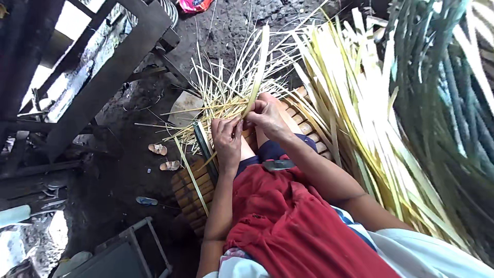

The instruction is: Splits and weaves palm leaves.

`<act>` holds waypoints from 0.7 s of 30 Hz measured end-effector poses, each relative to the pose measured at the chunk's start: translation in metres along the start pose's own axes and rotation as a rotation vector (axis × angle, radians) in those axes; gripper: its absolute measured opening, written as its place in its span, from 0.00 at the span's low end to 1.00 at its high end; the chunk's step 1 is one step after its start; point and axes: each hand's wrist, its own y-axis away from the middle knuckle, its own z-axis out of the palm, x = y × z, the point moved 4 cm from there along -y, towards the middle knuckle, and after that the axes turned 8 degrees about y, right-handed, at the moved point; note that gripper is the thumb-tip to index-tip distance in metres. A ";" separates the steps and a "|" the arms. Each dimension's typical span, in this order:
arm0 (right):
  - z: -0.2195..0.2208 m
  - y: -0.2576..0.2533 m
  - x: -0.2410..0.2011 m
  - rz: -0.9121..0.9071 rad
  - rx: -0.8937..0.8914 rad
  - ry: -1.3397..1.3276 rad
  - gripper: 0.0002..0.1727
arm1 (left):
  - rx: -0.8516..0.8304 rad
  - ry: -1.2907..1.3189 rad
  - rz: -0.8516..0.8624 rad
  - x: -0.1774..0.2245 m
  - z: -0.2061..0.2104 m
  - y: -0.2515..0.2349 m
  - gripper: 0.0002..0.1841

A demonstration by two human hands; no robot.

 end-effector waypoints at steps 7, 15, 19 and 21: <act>0.011 -0.009 0.001 0.117 -0.481 -0.022 0.11 | -0.184 0.738 -0.509 -0.010 -0.018 0.013 0.09; -0.001 -0.048 -0.009 0.283 -0.492 0.139 0.09 | -0.264 0.515 -0.657 -0.053 -0.084 0.053 0.13; -0.033 -0.089 -0.003 0.399 -0.346 0.109 0.15 | -0.237 0.515 -0.860 -0.087 -0.156 0.123 0.11; -0.045 -0.105 -0.010 0.446 -0.276 0.137 0.15 | -0.199 0.490 -0.959 -0.096 -0.192 0.162 0.10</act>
